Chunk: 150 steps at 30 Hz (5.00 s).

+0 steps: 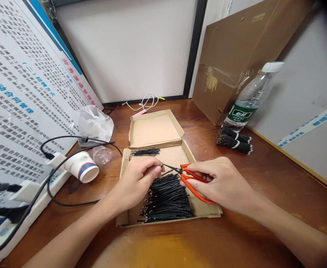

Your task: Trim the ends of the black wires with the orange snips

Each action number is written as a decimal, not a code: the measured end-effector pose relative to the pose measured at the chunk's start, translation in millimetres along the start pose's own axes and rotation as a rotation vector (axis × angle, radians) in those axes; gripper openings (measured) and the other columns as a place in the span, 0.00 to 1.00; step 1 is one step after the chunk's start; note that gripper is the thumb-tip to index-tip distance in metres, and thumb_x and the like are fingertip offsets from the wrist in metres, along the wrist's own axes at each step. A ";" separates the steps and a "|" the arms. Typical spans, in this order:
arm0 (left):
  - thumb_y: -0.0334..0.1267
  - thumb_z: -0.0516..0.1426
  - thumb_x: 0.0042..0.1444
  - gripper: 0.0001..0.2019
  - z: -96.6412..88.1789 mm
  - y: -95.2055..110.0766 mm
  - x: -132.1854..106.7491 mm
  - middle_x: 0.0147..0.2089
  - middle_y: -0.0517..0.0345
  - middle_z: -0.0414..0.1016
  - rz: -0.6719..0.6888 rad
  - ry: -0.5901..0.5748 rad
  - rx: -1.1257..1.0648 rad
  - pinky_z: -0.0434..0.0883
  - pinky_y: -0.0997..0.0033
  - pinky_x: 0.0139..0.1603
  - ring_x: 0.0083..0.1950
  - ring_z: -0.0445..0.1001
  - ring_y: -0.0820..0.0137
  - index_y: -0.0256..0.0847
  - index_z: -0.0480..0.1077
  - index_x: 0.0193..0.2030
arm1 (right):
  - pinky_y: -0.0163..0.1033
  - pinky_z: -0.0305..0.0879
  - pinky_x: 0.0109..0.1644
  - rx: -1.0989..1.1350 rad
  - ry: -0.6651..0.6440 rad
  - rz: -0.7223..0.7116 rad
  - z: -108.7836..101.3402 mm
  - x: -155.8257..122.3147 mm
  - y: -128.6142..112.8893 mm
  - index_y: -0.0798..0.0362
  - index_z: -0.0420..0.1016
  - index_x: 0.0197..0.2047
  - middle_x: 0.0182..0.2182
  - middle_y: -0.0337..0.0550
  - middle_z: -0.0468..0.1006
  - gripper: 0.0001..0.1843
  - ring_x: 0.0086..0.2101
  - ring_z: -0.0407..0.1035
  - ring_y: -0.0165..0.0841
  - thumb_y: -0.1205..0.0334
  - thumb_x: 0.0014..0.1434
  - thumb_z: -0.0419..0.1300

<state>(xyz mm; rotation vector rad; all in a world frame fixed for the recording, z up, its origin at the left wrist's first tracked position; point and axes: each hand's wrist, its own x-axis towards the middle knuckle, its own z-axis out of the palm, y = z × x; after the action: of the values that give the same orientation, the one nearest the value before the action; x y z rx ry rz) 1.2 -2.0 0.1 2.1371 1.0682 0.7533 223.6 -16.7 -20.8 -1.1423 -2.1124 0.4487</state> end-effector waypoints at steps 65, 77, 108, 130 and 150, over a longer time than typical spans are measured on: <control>0.32 0.49 0.65 0.11 -0.7 -0.9 0.7 0.33 0.57 0.72 0.004 -0.044 0.056 0.65 0.70 0.40 0.36 0.69 0.70 0.37 0.68 0.33 | 0.35 0.49 0.23 -0.030 -0.003 -0.020 1.7 0.2 0.4 0.56 0.79 0.29 0.15 0.33 0.61 0.10 0.18 0.49 0.24 0.63 0.57 0.58; 0.32 0.50 0.65 0.09 -1.1 -0.4 0.9 0.33 0.58 0.72 -0.006 -0.043 0.084 0.64 0.70 0.38 0.35 0.68 0.70 0.37 0.69 0.34 | 0.34 0.48 0.23 -0.015 -0.067 0.022 0.6 -1.8 -0.7 0.56 0.78 0.28 0.16 0.32 0.58 0.09 0.19 0.48 0.24 0.62 0.56 0.59; 0.32 0.52 0.63 0.07 -0.7 -0.6 0.3 0.32 0.59 0.72 -0.034 -0.016 0.074 0.62 0.73 0.34 0.32 0.66 0.73 0.36 0.70 0.35 | 0.33 0.48 0.23 -0.002 0.014 0.009 4.9 -0.8 4.9 0.58 0.79 0.28 0.15 0.31 0.58 0.07 0.19 0.48 0.23 0.64 0.54 0.62; 0.34 0.52 0.64 0.08 -1.1 -0.3 -0.6 0.31 0.59 0.71 -0.080 -0.009 0.038 0.65 0.75 0.30 0.29 0.67 0.74 0.36 0.69 0.34 | 0.33 0.49 0.22 -0.024 0.029 -0.025 2.8 -0.9 1.0 0.56 0.78 0.29 0.15 0.31 0.60 0.08 0.18 0.49 0.23 0.62 0.56 0.60; 0.35 0.52 0.63 0.08 0.6 -0.3 -0.8 0.27 0.60 0.70 -0.099 -0.020 -0.008 0.66 0.76 0.30 0.28 0.69 0.74 0.37 0.68 0.34 | 0.34 0.48 0.23 -0.007 0.004 -0.011 2.5 -2.1 -0.1 0.56 0.77 0.28 0.15 0.31 0.58 0.10 0.18 0.48 0.24 0.62 0.58 0.59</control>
<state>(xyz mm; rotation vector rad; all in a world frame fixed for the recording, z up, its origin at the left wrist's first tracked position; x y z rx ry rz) 1.1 -2.7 -0.7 2.0638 1.1495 0.6872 222.6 -18.5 -23.4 -1.1344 -2.1172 0.4347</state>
